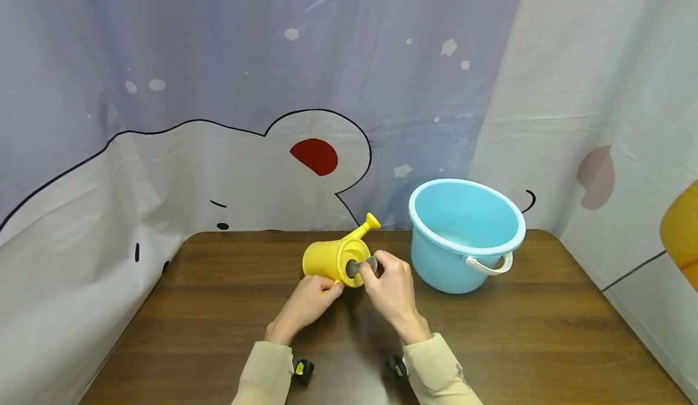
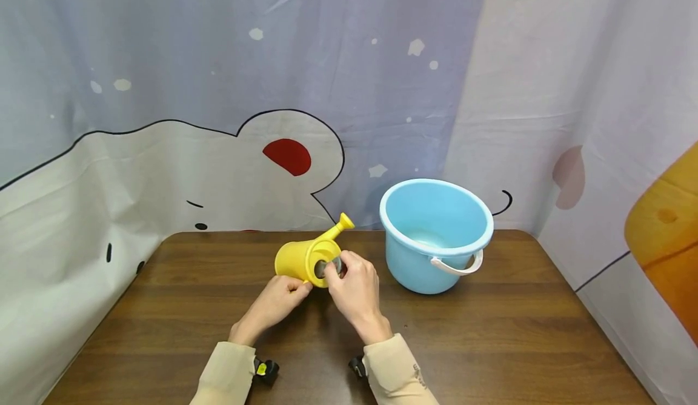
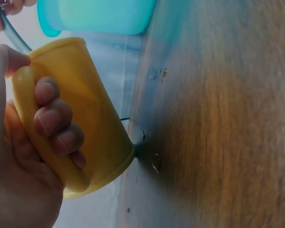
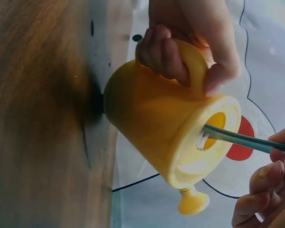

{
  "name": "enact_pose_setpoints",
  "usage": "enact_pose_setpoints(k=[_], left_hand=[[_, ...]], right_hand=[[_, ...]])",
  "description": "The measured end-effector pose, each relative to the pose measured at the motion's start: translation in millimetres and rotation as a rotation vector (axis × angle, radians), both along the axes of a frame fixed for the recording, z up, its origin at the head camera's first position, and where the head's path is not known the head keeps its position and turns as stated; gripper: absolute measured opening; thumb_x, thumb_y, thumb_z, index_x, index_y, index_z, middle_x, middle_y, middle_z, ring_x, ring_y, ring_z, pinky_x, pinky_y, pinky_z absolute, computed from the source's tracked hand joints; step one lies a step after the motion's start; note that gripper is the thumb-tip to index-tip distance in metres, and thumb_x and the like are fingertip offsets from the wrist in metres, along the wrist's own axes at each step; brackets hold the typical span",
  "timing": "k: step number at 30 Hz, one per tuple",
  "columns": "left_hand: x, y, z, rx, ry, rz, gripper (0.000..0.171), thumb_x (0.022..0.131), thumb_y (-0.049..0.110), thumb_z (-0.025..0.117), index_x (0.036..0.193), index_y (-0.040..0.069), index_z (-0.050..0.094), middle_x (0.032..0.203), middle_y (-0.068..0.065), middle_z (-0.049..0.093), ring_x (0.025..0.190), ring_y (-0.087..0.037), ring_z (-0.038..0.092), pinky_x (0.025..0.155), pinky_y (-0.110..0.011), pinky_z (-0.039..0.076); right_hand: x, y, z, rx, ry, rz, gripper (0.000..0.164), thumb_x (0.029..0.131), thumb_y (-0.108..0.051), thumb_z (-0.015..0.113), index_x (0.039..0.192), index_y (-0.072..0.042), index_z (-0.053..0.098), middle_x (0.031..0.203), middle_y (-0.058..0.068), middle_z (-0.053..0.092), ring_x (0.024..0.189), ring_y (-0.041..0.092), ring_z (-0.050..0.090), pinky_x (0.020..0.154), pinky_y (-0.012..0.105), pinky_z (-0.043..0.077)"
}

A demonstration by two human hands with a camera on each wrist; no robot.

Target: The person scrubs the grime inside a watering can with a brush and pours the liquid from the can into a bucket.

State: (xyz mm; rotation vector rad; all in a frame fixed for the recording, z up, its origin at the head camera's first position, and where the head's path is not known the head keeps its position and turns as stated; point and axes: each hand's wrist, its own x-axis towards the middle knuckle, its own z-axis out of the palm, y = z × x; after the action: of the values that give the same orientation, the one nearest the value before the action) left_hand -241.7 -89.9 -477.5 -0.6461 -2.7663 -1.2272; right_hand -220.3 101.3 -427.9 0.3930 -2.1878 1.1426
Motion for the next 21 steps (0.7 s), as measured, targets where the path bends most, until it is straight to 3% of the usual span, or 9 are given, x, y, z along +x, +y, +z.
enact_pose_setpoints(k=[11,21], left_hand=[[1.7,2,2.9,0.002,0.015,-0.015,0.046,0.094,0.029,0.057,0.053,0.019,0.039,0.048,0.015,0.026,0.044,-0.003,0.024,0.044,-0.022,0.022],[2.0,3,2.6,-0.003,0.013,-0.013,0.046,0.094,0.029,0.057,0.053,0.019,0.039,0.048,0.015,0.025,0.044,-0.003,0.024,0.044,-0.022,0.022]], right_hand=[[-0.9,-5,-7.7,0.024,-0.138,-0.045,0.032,0.084,-0.014,0.065,0.060,-0.018,0.045,0.053,-0.008,0.039,0.047,0.010,0.039,0.045,0.027,0.033],[-4.4,-4,-12.6,0.062,-0.338,-0.072,0.029,0.082,-0.018,0.064,0.060,-0.017,0.045,0.053,-0.007,0.039,0.050,0.012,0.040,0.047,0.029,0.032]])
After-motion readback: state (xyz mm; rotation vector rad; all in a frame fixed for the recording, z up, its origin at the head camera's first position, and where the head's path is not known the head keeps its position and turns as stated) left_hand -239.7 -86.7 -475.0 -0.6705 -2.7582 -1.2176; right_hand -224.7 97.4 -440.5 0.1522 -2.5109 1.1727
